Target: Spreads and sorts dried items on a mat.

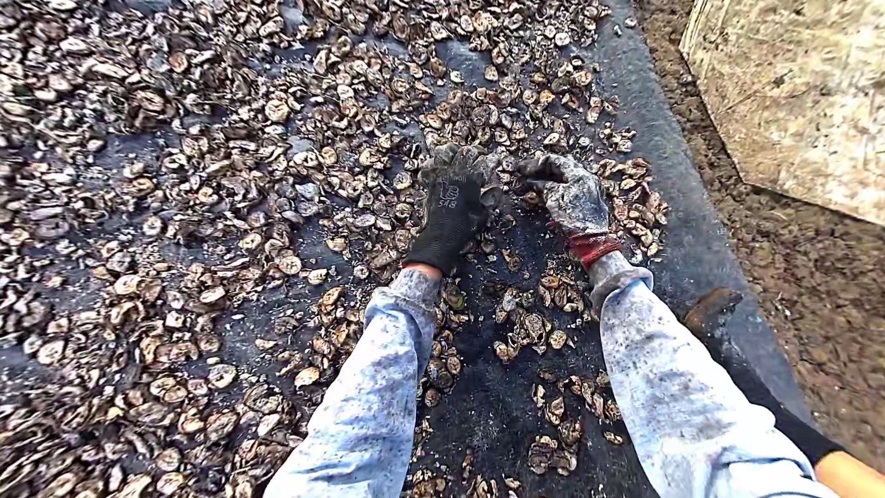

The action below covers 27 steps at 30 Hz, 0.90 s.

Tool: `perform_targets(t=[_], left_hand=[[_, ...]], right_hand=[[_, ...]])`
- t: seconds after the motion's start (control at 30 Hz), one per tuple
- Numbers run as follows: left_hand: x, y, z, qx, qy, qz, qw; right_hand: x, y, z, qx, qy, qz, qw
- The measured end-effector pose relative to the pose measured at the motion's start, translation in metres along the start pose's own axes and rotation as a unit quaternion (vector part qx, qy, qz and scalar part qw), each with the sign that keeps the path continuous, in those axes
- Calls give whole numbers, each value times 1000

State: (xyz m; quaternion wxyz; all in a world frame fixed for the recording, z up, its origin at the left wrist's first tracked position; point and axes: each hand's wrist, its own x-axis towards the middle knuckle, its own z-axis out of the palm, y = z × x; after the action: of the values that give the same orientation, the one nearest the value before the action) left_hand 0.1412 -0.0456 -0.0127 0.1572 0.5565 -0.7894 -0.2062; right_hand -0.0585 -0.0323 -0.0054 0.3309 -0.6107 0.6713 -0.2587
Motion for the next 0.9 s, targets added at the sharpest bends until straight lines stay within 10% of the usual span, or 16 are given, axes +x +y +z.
perform_targets(t=[0.17,0.23,0.3,0.4,0.53,0.67,0.8,0.9], left_hand=[[-3,19,-6,-368,-42,52,927],[-7,20,-7,-281,44,42,958],[-8,8,-13,-79,132,16,988],[-5,-22,-23,86,0,-122,989],[-10,-26,-15,90,-118,-104,983],[-22,-20,-26,-62,-79,-100,990],[-39,-19,-51,-49,22,-115,992],[-55,-28,-42,37,-112,-95,988]], right_hand=[[-21,-9,-12,91,48,20,994],[-30,-23,-22,-12,85,19,996],[-44,-74,-69,-162,-100,131,973],[-76,-11,-47,-235,-2,-26,972],[-141,16,-8,-316,-120,-26,941],[-186,8,-15,-237,-51,-8,970],[-173,-18,-36,-158,-102,209,960],[-123,-41,-41,-239,-145,206,938]])
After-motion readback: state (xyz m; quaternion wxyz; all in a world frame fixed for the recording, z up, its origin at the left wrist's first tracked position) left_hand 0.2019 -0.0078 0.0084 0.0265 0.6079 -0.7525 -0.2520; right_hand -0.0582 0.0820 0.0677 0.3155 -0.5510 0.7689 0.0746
